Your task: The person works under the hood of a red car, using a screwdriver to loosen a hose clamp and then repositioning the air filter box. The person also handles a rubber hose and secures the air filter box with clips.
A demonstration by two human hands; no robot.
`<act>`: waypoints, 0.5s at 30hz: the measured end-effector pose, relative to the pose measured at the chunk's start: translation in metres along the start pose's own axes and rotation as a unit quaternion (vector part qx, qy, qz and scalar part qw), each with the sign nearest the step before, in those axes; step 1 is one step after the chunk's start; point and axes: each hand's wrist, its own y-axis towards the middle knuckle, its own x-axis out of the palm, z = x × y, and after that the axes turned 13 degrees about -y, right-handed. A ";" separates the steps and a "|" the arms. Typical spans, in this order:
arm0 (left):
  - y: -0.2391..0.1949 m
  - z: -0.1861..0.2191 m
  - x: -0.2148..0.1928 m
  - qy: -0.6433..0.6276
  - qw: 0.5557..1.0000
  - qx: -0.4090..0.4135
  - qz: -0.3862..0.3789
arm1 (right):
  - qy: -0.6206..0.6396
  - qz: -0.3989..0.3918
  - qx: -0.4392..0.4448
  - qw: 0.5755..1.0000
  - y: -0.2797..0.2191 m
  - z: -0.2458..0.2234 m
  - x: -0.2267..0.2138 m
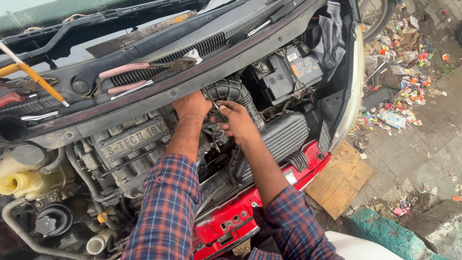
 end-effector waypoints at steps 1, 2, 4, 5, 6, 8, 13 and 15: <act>0.000 0.001 0.001 0.012 1.000 -0.009 -0.017 | 0.027 0.004 -0.011 1.000 0.000 0.003 -0.003; 0.000 0.002 0.001 0.017 1.000 0.004 -0.002 | 0.054 0.007 -0.023 0.998 0.000 0.006 -0.007; 0.003 0.003 -0.001 0.029 0.999 0.031 0.028 | 0.109 0.017 -0.047 0.993 0.000 0.004 -0.013; 0.003 0.003 0.000 0.024 1.000 0.014 0.009 | 0.020 0.017 -0.040 0.999 -0.003 0.001 -0.014; 0.002 0.002 0.001 0.018 1.000 -0.003 -0.009 | -0.070 0.018 -0.032 0.997 -0.007 -0.003 -0.014; 0.001 0.000 0.002 0.013 1.000 -0.008 -0.012 | -0.170 0.021 -0.030 0.985 -0.014 -0.012 -0.010; 0.002 0.002 0.002 0.003 1.000 -0.004 -0.004 | -0.103 0.066 -0.030 0.992 -0.007 -0.012 -0.002; 0.003 0.002 0.001 0.011 1.000 0.006 0.010 | -0.076 0.074 -0.053 0.993 -0.001 -0.004 -0.003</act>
